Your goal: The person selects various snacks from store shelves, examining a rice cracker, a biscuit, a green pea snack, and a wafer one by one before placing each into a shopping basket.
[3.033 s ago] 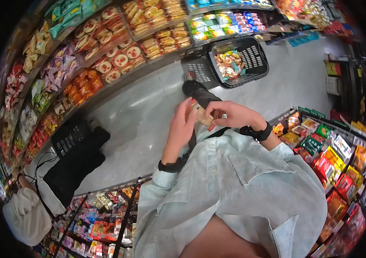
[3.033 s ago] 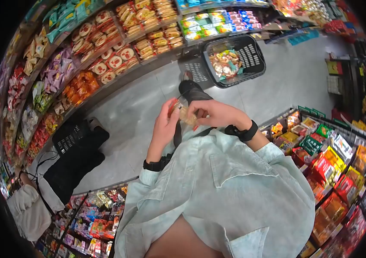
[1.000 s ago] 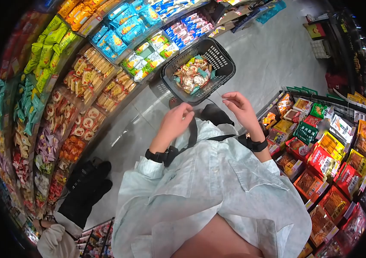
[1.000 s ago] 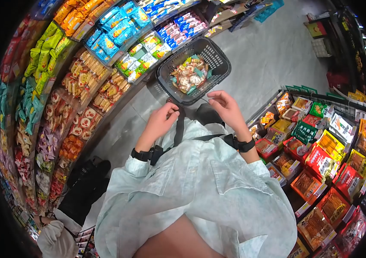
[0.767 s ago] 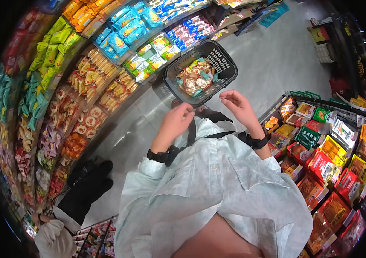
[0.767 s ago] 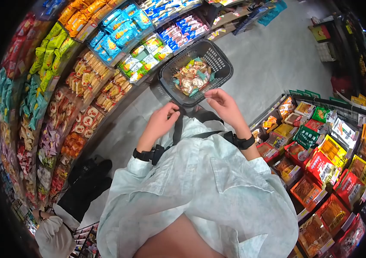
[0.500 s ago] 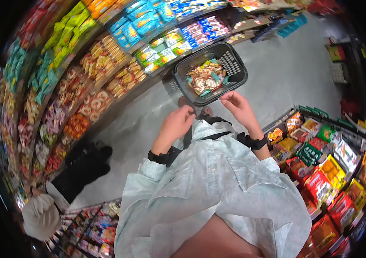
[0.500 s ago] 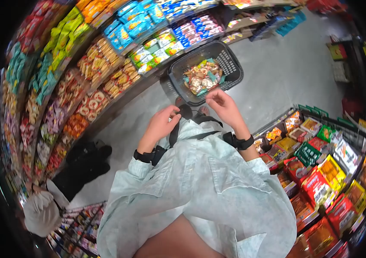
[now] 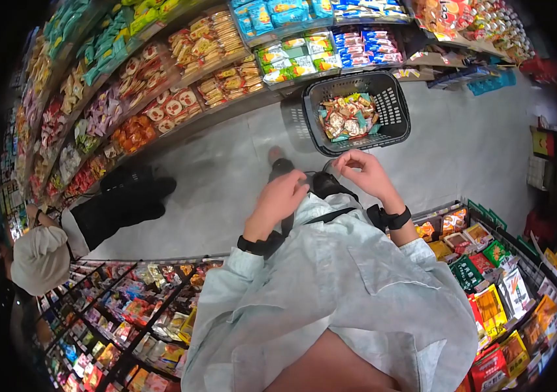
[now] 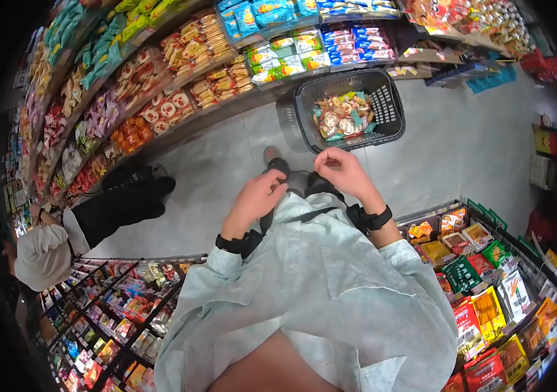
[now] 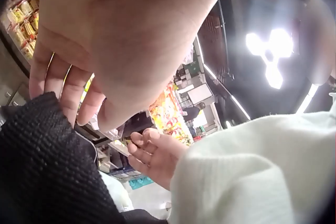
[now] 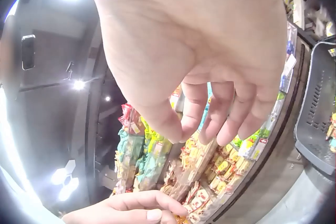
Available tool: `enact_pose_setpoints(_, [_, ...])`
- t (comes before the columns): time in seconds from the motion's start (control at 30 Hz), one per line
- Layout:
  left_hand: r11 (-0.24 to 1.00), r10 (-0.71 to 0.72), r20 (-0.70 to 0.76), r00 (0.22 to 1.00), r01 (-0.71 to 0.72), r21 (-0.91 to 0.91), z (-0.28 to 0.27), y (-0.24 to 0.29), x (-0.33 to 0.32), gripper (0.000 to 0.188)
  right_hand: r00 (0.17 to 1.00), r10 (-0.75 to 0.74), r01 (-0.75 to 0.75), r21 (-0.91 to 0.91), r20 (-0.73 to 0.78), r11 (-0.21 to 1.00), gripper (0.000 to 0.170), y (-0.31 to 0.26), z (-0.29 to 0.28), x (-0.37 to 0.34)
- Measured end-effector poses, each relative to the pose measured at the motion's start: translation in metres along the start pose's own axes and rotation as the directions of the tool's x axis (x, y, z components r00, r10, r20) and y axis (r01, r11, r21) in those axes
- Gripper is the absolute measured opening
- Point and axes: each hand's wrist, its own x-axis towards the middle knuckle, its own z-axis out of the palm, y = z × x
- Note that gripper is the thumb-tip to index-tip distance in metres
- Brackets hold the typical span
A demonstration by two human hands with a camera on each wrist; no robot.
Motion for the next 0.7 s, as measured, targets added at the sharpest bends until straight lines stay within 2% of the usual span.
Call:
enact_pose_setpoints(0.13, [0.995, 0.092, -0.024, 0.995, -0.093, -0.029, -0.009, -0.02, 0.004, 0.029, 1.0, 0.014, -0.014, -0.016, -0.015, 1.0, 0.007, -0.009, 0.016, 0.014])
enact_pose_setpoints(0.3, [0.994, 0.093, -0.018, 0.995, -0.094, -0.054, -0.053, -0.062, 0.004, 0.03, 1.0, 0.025, -0.026, -0.034, -0.01, 0.999, 0.007, -0.019, 0.059, 0.044])
enact_pose_setpoints(0.47, [0.992, 0.073, -0.078, 0.994, -0.08, -0.094, -0.118, -0.124, -0.002, 0.03, 0.999, 0.045, -0.045, -0.052, -0.014, 0.998, 0.007, -0.035, 0.128, 0.088])
enact_pose_setpoints(0.57, [0.992, 0.06, -0.122, 0.991, -0.073, -0.103, -0.146, -0.168, -0.009, 0.029, 0.994, 0.11, -0.11, -0.04, -0.002, 0.993, 0.01, -0.049, 0.166, 0.115])
enact_pose_setpoints(0.63, [0.993, 0.081, -0.175, 0.981, -0.095, -0.074, -0.161, -0.196, -0.014, 0.027, 0.996, 0.084, -0.084, -0.104, 0.002, 0.991, 0.011, -0.058, 0.185, 0.132])
enact_pose_setpoints(0.7, [0.993, 0.051, -0.168, 0.984, -0.068, -0.101, -0.174, -0.219, -0.019, 0.028, 0.996, 0.087, -0.085, -0.143, 0.009, 0.986, 0.012, -0.063, 0.201, 0.149])
